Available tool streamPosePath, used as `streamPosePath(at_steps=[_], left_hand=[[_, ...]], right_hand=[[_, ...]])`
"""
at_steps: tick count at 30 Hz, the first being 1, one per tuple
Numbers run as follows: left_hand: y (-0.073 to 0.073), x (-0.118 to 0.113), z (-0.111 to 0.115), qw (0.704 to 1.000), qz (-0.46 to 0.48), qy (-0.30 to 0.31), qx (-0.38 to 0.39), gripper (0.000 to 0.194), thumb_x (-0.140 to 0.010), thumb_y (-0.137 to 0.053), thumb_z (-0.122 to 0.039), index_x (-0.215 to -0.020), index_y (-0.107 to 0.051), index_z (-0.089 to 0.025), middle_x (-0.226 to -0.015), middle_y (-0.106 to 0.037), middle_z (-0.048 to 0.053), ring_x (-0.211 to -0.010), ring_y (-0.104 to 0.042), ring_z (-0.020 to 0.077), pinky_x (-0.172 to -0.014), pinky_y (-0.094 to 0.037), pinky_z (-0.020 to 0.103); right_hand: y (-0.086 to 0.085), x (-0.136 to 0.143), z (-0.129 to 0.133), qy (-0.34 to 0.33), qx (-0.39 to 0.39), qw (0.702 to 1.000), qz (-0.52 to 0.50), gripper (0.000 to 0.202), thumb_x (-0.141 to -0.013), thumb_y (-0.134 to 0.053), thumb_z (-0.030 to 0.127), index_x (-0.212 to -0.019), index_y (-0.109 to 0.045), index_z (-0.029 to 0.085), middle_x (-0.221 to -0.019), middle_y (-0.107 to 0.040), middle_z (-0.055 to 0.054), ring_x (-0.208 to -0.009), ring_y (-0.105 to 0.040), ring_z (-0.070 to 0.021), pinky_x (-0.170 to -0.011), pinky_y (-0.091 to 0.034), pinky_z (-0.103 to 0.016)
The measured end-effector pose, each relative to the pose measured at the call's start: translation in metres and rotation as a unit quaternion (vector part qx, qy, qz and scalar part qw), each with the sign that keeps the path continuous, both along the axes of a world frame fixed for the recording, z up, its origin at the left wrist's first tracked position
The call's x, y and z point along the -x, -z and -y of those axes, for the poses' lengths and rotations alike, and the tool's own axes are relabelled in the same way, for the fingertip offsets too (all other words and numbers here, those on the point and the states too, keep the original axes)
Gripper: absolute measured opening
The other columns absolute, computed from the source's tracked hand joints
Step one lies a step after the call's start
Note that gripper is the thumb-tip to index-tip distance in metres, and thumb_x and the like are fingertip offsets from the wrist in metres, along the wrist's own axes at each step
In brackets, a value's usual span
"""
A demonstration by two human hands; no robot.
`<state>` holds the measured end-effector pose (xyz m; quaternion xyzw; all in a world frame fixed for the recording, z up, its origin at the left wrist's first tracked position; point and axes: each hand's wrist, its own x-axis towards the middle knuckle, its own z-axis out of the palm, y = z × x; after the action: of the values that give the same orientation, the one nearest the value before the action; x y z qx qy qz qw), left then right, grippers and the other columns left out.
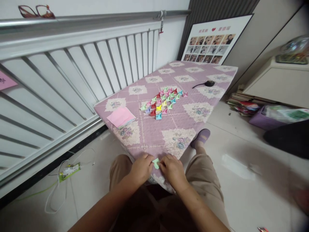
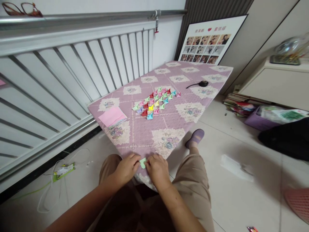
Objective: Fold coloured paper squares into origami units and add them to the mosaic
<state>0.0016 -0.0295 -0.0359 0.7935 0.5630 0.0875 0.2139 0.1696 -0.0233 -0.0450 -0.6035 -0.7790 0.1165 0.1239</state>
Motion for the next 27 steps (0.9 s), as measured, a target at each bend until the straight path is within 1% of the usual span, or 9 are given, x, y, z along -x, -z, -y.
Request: streamPosePath(at_steps=[3,7,9,12,14,18,22,25,27], left_hand=[[-0.006,-0.007,-0.010,0.999,-0.028,-0.036,0.024,0.016,-0.089,-0.052,-0.028,-0.100,-0.060,-0.020,-0.101,-0.060,0.006,-0.093,-0.056,0.0188,-0.083,-0.044,0.029],[-0.006,-0.012,-0.019,0.998,-0.045,-0.021,0.034,0.016,-0.083,-0.061,-0.029,-0.095,-0.060,-0.019,-0.101,-0.061,0.006,-0.095,-0.055,0.0194,-0.082,-0.043,0.029],[-0.004,-0.012,-0.022,0.999,-0.043,-0.011,0.028,0.014,-0.081,-0.063,-0.028,-0.092,-0.060,-0.019,-0.097,-0.061,0.005,-0.095,-0.055,0.0196,-0.082,-0.042,0.029],[0.000,-0.011,-0.023,0.999,-0.028,-0.014,0.008,0.013,-0.080,-0.064,-0.026,-0.089,-0.059,-0.018,-0.093,-0.062,0.004,-0.091,-0.056,0.0198,-0.081,-0.043,0.030],[0.001,-0.011,-0.022,1.000,-0.009,-0.022,-0.003,0.012,-0.079,-0.064,-0.024,-0.088,-0.059,-0.018,-0.092,-0.062,0.004,-0.090,-0.056,0.0192,-0.081,-0.043,0.030],[0.001,-0.011,-0.017,0.999,0.034,-0.033,-0.007,0.008,-0.079,-0.063,-0.019,-0.086,-0.057,-0.019,-0.089,-0.063,0.001,-0.088,-0.056,0.0169,-0.079,-0.042,0.028],[0.001,-0.008,-0.015,0.996,0.064,-0.051,0.030,0.013,-0.080,-0.062,-0.022,-0.092,-0.058,-0.020,-0.087,-0.064,0.000,-0.080,-0.057,0.0146,-0.071,-0.041,0.025],[0.000,-0.005,-0.014,0.995,0.079,-0.027,0.060,0.009,-0.082,-0.059,-0.024,-0.090,-0.061,-0.019,-0.083,-0.064,-0.001,-0.075,-0.056,0.0136,-0.066,-0.040,0.024],[-0.002,-0.004,-0.013,0.995,0.087,-0.003,0.046,0.007,-0.084,-0.055,-0.021,-0.084,-0.062,-0.019,-0.081,-0.063,-0.001,-0.076,-0.055,0.0135,-0.067,-0.040,0.024]], right_hand=[[0.000,-0.001,0.001,0.002,-0.004,1.000,-0.006,0.012,-0.084,-0.062,0.029,-0.073,-0.061,0.022,-0.086,-0.064,-0.002,-0.084,-0.054,-0.0194,-0.070,-0.032,-0.030],[0.000,-0.002,0.001,-0.001,-0.021,0.999,-0.025,0.008,-0.083,-0.061,0.025,-0.076,-0.062,0.022,-0.084,-0.064,-0.002,-0.082,-0.054,-0.0184,-0.070,-0.033,-0.029],[0.002,-0.003,0.001,-0.003,-0.031,0.999,-0.038,0.003,-0.083,-0.061,0.024,-0.084,-0.063,0.022,-0.087,-0.064,-0.003,-0.082,-0.055,-0.0182,-0.070,-0.035,-0.028],[0.004,-0.004,0.000,-0.009,-0.048,0.998,-0.045,0.016,-0.083,-0.061,0.023,-0.099,-0.063,0.023,-0.092,-0.066,-0.004,-0.085,-0.057,-0.0190,-0.071,-0.036,-0.029],[0.006,-0.004,0.000,-0.012,-0.056,0.998,-0.038,0.019,-0.083,-0.060,0.024,-0.102,-0.063,0.025,-0.092,-0.066,-0.005,-0.085,-0.057,-0.0194,-0.071,-0.036,-0.029],[0.005,-0.004,-0.001,-0.017,-0.045,0.998,-0.033,0.010,-0.084,-0.059,0.026,-0.091,-0.065,0.026,-0.088,-0.064,-0.003,-0.084,-0.056,-0.0184,-0.069,-0.035,-0.029],[0.005,-0.004,0.000,-0.024,-0.020,0.997,-0.073,0.007,-0.083,-0.057,0.023,-0.078,-0.062,0.023,-0.084,-0.063,-0.001,-0.083,-0.056,-0.0173,-0.069,-0.033,-0.028],[0.008,-0.006,0.000,-0.044,-0.005,0.991,-0.125,0.006,-0.082,-0.058,0.019,-0.078,-0.060,0.022,-0.080,-0.064,0.000,-0.080,-0.057,-0.0169,-0.072,-0.033,-0.029],[0.009,-0.007,-0.001,-0.065,-0.006,0.985,-0.158,0.005,-0.082,-0.058,0.018,-0.079,-0.060,0.022,-0.076,-0.063,0.001,-0.076,-0.056,-0.0165,-0.073,-0.035,-0.029]])
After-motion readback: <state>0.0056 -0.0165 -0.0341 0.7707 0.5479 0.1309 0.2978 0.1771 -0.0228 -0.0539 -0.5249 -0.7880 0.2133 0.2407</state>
